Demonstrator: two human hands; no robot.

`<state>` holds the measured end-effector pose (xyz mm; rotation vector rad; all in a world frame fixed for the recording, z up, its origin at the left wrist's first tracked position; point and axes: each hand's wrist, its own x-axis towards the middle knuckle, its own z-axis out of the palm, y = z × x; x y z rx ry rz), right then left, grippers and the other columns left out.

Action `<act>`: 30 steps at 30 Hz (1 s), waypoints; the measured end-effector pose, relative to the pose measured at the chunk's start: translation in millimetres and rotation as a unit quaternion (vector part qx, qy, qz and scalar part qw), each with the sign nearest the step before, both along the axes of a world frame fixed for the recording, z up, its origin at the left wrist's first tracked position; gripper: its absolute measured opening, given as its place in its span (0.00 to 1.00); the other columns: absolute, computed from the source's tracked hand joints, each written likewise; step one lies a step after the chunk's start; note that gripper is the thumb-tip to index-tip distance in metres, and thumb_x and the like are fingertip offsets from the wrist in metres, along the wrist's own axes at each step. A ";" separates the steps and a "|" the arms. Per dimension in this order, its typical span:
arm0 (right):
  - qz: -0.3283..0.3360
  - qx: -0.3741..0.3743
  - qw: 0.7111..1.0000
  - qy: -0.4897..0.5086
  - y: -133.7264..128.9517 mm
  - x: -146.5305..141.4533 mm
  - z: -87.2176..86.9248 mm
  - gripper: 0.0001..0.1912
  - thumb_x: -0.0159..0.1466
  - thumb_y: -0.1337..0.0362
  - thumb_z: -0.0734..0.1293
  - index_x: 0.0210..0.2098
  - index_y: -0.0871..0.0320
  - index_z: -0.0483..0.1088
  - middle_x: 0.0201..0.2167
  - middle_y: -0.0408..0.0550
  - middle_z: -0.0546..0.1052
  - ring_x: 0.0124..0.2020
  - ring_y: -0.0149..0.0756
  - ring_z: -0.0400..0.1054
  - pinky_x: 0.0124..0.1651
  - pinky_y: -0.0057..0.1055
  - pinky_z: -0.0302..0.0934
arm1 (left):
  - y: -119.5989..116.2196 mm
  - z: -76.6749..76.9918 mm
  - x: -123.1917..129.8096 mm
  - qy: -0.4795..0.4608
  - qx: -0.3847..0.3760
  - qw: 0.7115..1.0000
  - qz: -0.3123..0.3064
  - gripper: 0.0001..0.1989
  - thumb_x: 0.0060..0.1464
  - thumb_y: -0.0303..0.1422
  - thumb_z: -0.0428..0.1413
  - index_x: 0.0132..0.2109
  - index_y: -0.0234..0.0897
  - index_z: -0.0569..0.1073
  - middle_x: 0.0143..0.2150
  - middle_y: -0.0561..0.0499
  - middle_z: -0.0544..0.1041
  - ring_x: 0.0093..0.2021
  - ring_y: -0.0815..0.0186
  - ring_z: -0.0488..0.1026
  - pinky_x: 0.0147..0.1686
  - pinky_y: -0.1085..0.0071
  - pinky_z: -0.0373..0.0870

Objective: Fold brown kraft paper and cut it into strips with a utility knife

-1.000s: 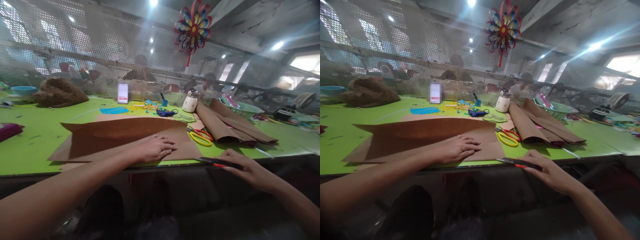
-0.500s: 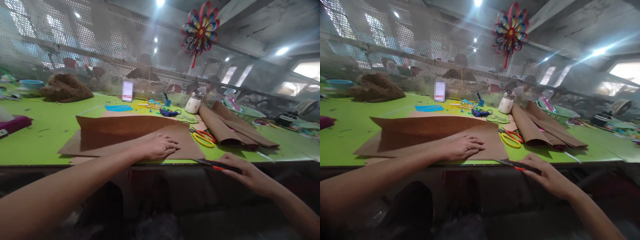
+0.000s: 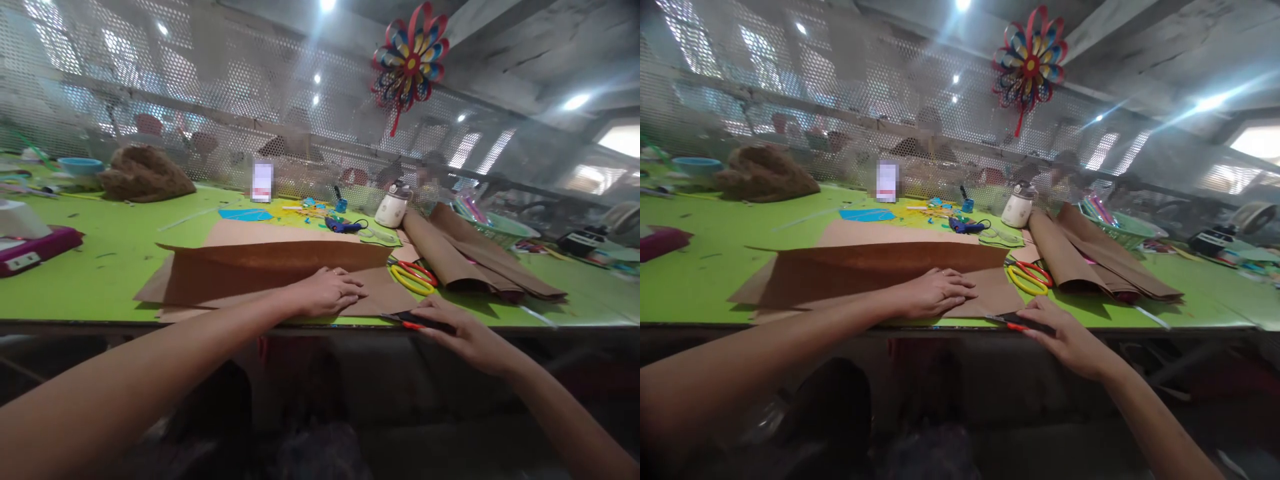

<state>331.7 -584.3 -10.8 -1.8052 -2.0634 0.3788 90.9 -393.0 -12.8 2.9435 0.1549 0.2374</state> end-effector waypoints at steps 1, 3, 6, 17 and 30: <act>-0.002 0.002 1.000 0.002 -0.5 -0.6 0.6 0.20 0.66 0.51 0.60 0.51 0.54 0.71 0.47 0.53 0.70 0.50 0.42 0.65 0.55 0.41 0.59 | 0.0 0.2 0.3 0.001 0.001 1.000 0.001 0.20 0.65 0.39 0.40 0.59 0.47 0.67 0.61 0.50 0.67 0.59 0.56 0.61 0.54 0.57 0.56; -0.002 0.001 1.000 0.003 -2.8 -1.3 3.0 0.20 0.66 0.51 0.60 0.51 0.54 0.71 0.47 0.53 0.71 0.50 0.42 0.65 0.55 0.40 0.59 | -0.7 1.4 1.3 0.002 0.004 1.000 -0.004 0.20 0.65 0.39 0.40 0.59 0.46 0.67 0.61 0.50 0.67 0.60 0.57 0.61 0.55 0.58 0.56; -0.007 -0.002 1.000 0.001 -10.9 0.2 8.2 0.20 0.66 0.52 0.61 0.52 0.52 0.71 0.49 0.52 0.71 0.51 0.43 0.65 0.56 0.41 0.59 | -5.9 4.7 3.6 0.003 0.009 1.000 -0.029 0.20 0.66 0.37 0.40 0.59 0.43 0.67 0.61 0.48 0.68 0.60 0.59 0.62 0.56 0.62 0.55; -0.041 -0.021 0.999 -0.013 -44.8 6.0 -10.3 0.21 0.66 0.52 0.60 0.57 0.47 0.67 0.51 0.51 0.69 0.53 0.43 0.64 0.56 0.40 0.59 | -19.4 -5.3 6.8 -0.002 0.039 0.999 -0.012 0.19 0.66 0.38 0.40 0.59 0.48 0.67 0.61 0.54 0.67 0.60 0.59 0.61 0.56 0.61 0.56; -0.018 0.016 1.000 -0.010 -31.9 -12.4 -7.5 0.19 0.66 0.53 0.61 0.53 0.49 0.70 0.50 0.50 0.71 0.52 0.41 0.66 0.56 0.38 0.61 | -26.8 2.3 2.8 0.001 0.065 0.998 -0.006 0.19 0.65 0.38 0.40 0.58 0.48 0.68 0.61 0.53 0.67 0.58 0.55 0.62 0.52 0.58 0.58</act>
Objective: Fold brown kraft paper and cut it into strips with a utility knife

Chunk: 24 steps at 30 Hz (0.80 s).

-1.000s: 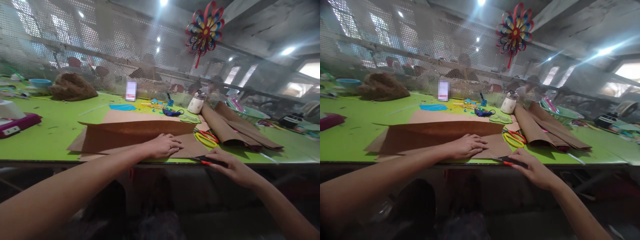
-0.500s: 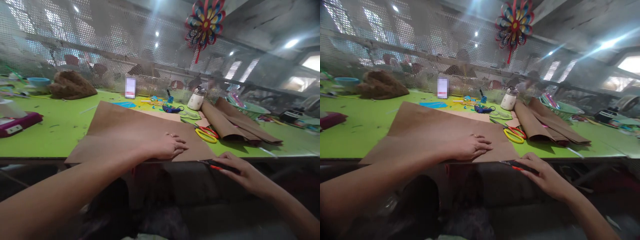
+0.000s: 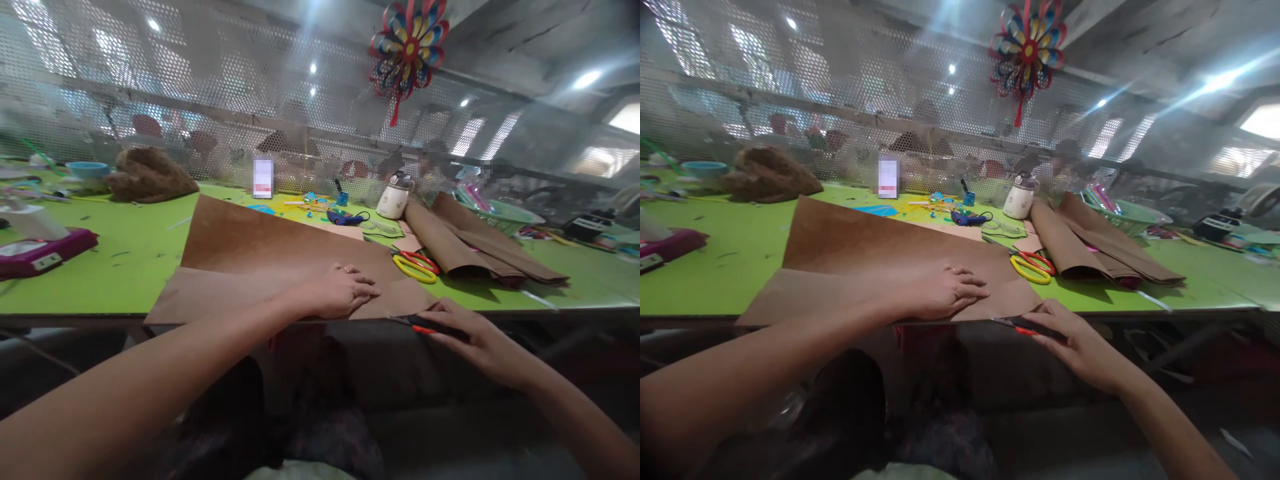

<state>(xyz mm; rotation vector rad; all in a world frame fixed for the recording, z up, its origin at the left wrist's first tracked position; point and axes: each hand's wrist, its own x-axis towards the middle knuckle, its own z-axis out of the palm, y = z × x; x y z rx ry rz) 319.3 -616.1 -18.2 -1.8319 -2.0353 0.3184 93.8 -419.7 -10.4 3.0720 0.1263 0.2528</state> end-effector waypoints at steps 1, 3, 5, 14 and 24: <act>-0.002 -0.002 1.000 0.001 -0.2 -1.6 0.2 0.19 0.66 0.54 0.61 0.54 0.49 0.70 0.50 0.50 0.71 0.53 0.40 0.65 0.56 0.38 0.60 | 0.4 -0.3 0.3 0.000 -0.003 1.000 0.000 0.19 0.66 0.38 0.40 0.58 0.48 0.68 0.61 0.53 0.67 0.58 0.55 0.62 0.52 0.58 0.58; -0.003 -0.005 1.000 0.005 -0.6 -5.1 1.0 0.19 0.66 0.54 0.61 0.54 0.49 0.69 0.51 0.50 0.71 0.53 0.41 0.64 0.57 0.39 0.59 | 1.9 -1.7 1.4 0.001 -0.011 1.000 0.002 0.19 0.66 0.38 0.40 0.58 0.48 0.68 0.61 0.53 0.67 0.58 0.56 0.61 0.52 0.57 0.57; 0.000 -0.007 1.000 0.009 -0.3 -8.8 2.0 0.19 0.66 0.54 0.61 0.54 0.49 0.70 0.51 0.50 0.71 0.53 0.41 0.65 0.57 0.39 0.59 | 4.0 -3.5 2.7 0.000 -0.020 1.000 0.000 0.20 0.66 0.38 0.39 0.58 0.48 0.68 0.61 0.53 0.68 0.58 0.57 0.62 0.52 0.58 0.57; 0.003 0.009 1.000 -0.001 2.5 -15.1 2.4 0.20 0.65 0.53 0.62 0.54 0.49 0.70 0.54 0.49 0.71 0.60 0.44 0.60 0.62 0.42 0.55 | 6.4 -3.9 2.3 0.000 -0.015 1.000 -0.010 0.20 0.65 0.38 0.39 0.58 0.49 0.68 0.61 0.52 0.68 0.56 0.57 0.63 0.51 0.59 0.57; -0.006 -0.008 1.000 -0.001 2.2 -18.6 6.5 0.21 0.65 0.51 0.61 0.54 0.51 0.71 0.54 0.51 0.72 0.58 0.46 0.62 0.61 0.44 0.55 | 7.6 -7.9 4.8 0.007 -0.030 1.000 -0.002 0.19 0.65 0.38 0.40 0.58 0.50 0.68 0.62 0.54 0.67 0.58 0.58 0.60 0.54 0.59 0.55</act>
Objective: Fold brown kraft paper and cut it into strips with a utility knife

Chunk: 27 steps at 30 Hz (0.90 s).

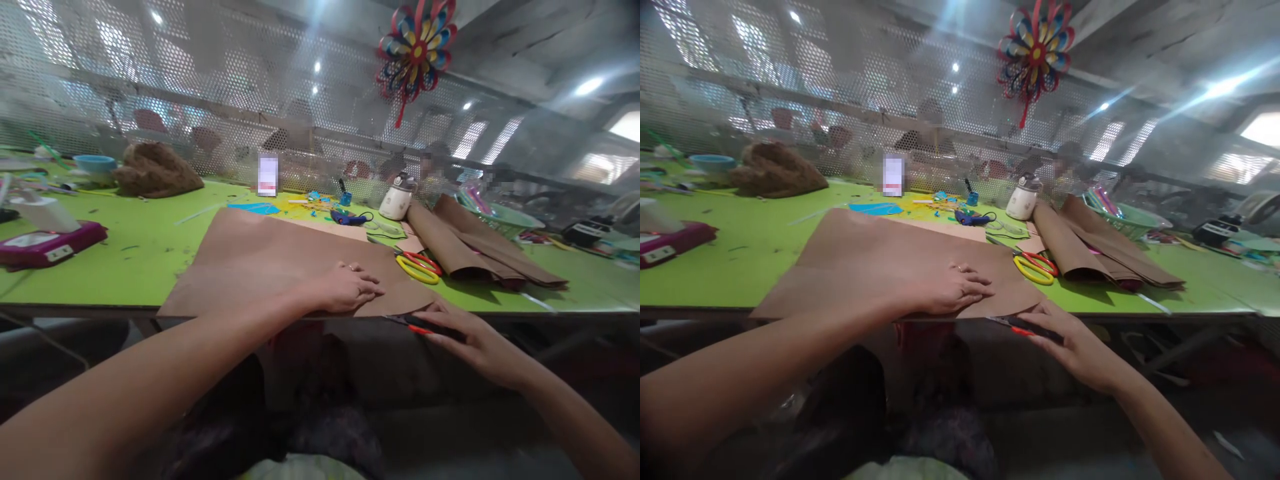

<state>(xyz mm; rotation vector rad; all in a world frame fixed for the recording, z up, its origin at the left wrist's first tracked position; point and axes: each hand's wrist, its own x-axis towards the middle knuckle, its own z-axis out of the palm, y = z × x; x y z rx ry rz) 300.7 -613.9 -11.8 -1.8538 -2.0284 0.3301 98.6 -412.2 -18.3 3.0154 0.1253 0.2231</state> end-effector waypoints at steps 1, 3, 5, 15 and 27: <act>0.002 -0.006 1.000 0.000 -1.5 0.5 -0.6 0.21 0.65 0.51 0.61 0.54 0.51 0.70 0.54 0.51 0.72 0.58 0.46 0.62 0.61 0.44 0.55 | 0.5 -1.0 0.4 -0.001 -0.003 1.000 0.002 0.19 0.65 0.38 0.40 0.58 0.50 0.68 0.62 0.54 0.67 0.58 0.58 0.60 0.53 0.59 0.56; 0.002 -0.015 1.000 -0.002 -5.0 2.4 -2.7 0.21 0.66 0.52 0.61 0.56 0.50 0.69 0.54 0.51 0.71 0.58 0.46 0.62 0.60 0.44 0.56 | 0.8 -1.8 0.6 -0.002 -0.007 1.000 0.006 0.19 0.65 0.38 0.40 0.58 0.51 0.67 0.62 0.54 0.67 0.59 0.58 0.60 0.53 0.58 0.56; -0.005 -0.017 1.000 -0.005 -7.8 3.8 -4.9 0.21 0.66 0.53 0.61 0.56 0.48 0.68 0.55 0.50 0.70 0.58 0.46 0.61 0.60 0.44 0.57 | 0.2 -0.9 0.0 -0.001 -0.007 1.000 0.003 0.19 0.65 0.38 0.40 0.58 0.50 0.68 0.62 0.54 0.67 0.58 0.58 0.60 0.53 0.58 0.57; 0.037 -0.026 0.998 0.037 4.1 -24.2 1.3 0.19 0.68 0.55 0.58 0.56 0.49 0.67 0.47 0.50 0.70 0.50 0.39 0.65 0.55 0.37 0.59 | -1.3 5.9 -3.5 0.006 -0.014 1.000 -0.008 0.19 0.65 0.39 0.40 0.58 0.48 0.67 0.62 0.52 0.66 0.58 0.55 0.60 0.50 0.57 0.58; 0.044 0.000 0.998 0.050 15.6 -61.7 0.2 0.18 0.68 0.57 0.59 0.56 0.50 0.68 0.44 0.50 0.69 0.46 0.38 0.66 0.52 0.36 0.61 | 3.1 -2.1 2.4 0.010 -0.012 1.000 -0.005 0.20 0.65 0.38 0.39 0.58 0.48 0.67 0.62 0.53 0.66 0.59 0.58 0.60 0.53 0.56 0.57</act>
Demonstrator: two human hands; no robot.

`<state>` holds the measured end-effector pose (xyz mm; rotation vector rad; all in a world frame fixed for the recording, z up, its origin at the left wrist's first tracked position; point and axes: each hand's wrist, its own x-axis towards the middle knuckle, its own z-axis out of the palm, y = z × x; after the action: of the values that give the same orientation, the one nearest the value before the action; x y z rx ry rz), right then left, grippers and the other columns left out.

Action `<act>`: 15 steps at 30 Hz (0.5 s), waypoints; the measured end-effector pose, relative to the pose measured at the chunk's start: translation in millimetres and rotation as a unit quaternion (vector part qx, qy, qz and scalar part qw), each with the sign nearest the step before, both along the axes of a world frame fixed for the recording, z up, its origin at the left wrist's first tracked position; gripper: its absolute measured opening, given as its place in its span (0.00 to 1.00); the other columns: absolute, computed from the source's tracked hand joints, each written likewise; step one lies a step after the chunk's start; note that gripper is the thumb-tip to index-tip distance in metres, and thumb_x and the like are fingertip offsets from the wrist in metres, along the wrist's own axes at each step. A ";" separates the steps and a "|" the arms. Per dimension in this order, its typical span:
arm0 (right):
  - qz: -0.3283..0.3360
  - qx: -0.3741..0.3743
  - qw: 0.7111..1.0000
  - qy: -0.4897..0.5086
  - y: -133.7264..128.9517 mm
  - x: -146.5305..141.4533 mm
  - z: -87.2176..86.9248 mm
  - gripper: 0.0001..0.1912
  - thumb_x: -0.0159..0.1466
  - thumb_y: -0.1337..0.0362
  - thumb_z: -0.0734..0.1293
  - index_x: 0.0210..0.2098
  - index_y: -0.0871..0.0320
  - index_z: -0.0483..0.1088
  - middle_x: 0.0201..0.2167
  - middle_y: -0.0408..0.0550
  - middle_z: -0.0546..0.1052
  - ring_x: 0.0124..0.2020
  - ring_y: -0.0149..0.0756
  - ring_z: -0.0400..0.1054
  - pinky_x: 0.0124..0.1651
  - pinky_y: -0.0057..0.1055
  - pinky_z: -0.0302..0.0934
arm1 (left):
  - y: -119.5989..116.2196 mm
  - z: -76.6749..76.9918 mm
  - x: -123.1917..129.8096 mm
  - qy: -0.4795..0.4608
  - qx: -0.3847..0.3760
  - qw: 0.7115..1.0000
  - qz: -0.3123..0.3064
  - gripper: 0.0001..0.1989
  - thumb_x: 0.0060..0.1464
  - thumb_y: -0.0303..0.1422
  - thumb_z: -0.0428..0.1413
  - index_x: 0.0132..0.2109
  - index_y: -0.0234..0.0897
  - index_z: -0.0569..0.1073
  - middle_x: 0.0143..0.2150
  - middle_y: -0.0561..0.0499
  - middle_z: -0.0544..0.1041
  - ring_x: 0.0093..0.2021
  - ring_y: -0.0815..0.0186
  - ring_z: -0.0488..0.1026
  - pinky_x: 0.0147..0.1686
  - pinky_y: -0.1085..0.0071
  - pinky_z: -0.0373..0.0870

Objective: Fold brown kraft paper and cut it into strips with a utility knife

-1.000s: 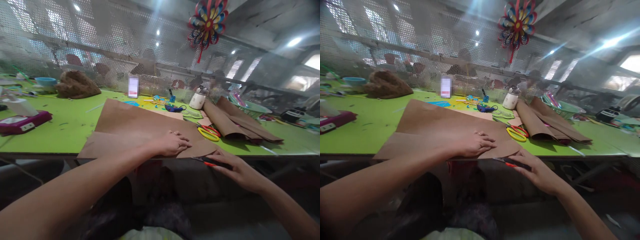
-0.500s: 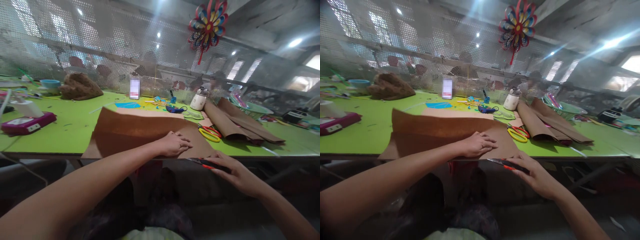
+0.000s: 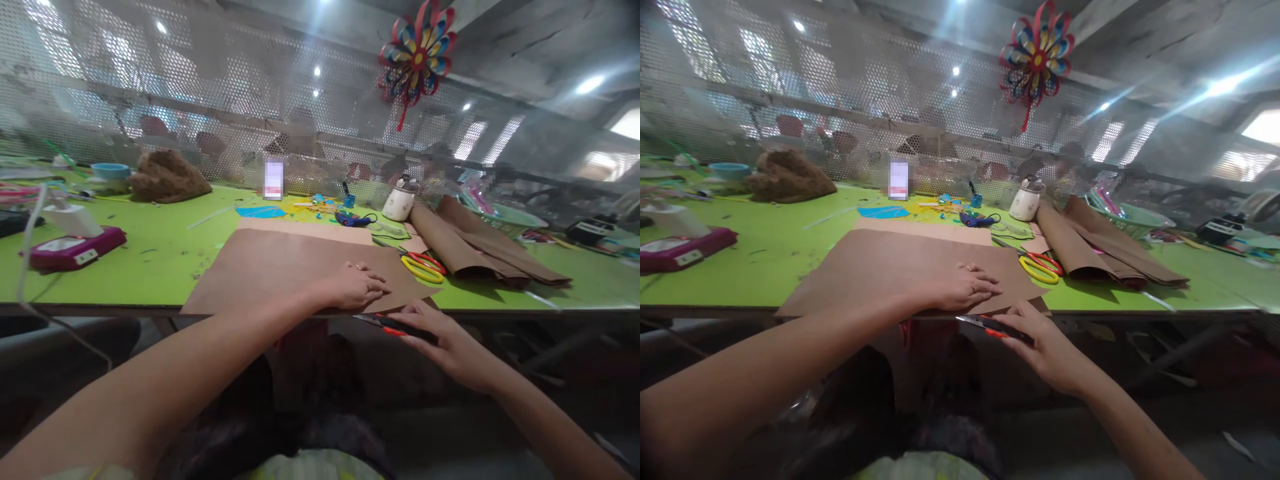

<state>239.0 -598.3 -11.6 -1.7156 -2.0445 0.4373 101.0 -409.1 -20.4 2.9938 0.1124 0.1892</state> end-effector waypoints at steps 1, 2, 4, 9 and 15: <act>0.001 0.003 1.000 0.002 0.9 -3.5 0.2 0.18 0.67 0.58 0.59 0.56 0.50 0.68 0.43 0.50 0.69 0.46 0.38 0.66 0.52 0.36 0.61 | 0.4 -1.0 0.7 -0.001 0.003 1.000 -0.005 0.20 0.65 0.38 0.39 0.58 0.47 0.67 0.62 0.53 0.66 0.59 0.58 0.60 0.53 0.56 0.57; 0.002 0.004 1.000 0.004 1.7 -6.8 0.1 0.18 0.67 0.59 0.59 0.56 0.50 0.68 0.43 0.50 0.69 0.45 0.38 0.66 0.51 0.36 0.61 | 0.4 -1.5 1.0 -0.002 0.005 1.000 -0.008 0.20 0.65 0.38 0.39 0.58 0.47 0.67 0.62 0.52 0.66 0.59 0.58 0.61 0.53 0.56 0.57; 0.007 0.005 1.000 0.008 3.5 -12.5 -0.6 0.18 0.67 0.60 0.59 0.56 0.50 0.68 0.43 0.50 0.68 0.45 0.38 0.65 0.50 0.36 0.61 | -0.6 -1.2 0.7 -0.002 0.011 1.000 -0.012 0.20 0.65 0.37 0.39 0.58 0.46 0.67 0.62 0.51 0.66 0.59 0.58 0.61 0.54 0.56 0.57; 0.021 0.000 1.000 0.009 8.7 -26.6 -3.2 0.17 0.68 0.58 0.59 0.54 0.53 0.68 0.42 0.51 0.67 0.45 0.39 0.65 0.50 0.38 0.62 | -3.9 2.3 -2.1 0.001 0.018 1.000 -0.012 0.20 0.64 0.37 0.38 0.58 0.46 0.68 0.63 0.51 0.66 0.60 0.57 0.60 0.54 0.54 0.59; 0.035 0.040 0.998 0.031 17.7 -48.6 -5.0 0.16 0.67 0.61 0.61 0.53 0.52 0.69 0.48 0.51 0.68 0.52 0.41 0.62 0.56 0.41 0.58 | -0.5 -1.8 2.9 0.006 0.029 1.000 -0.010 0.19 0.65 0.38 0.40 0.57 0.49 0.69 0.62 0.53 0.66 0.60 0.59 0.60 0.54 0.58 0.58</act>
<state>190.3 -580.6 -16.6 -1.5678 -2.0548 0.4199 104.0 -409.6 -22.3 3.0525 0.0783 0.1740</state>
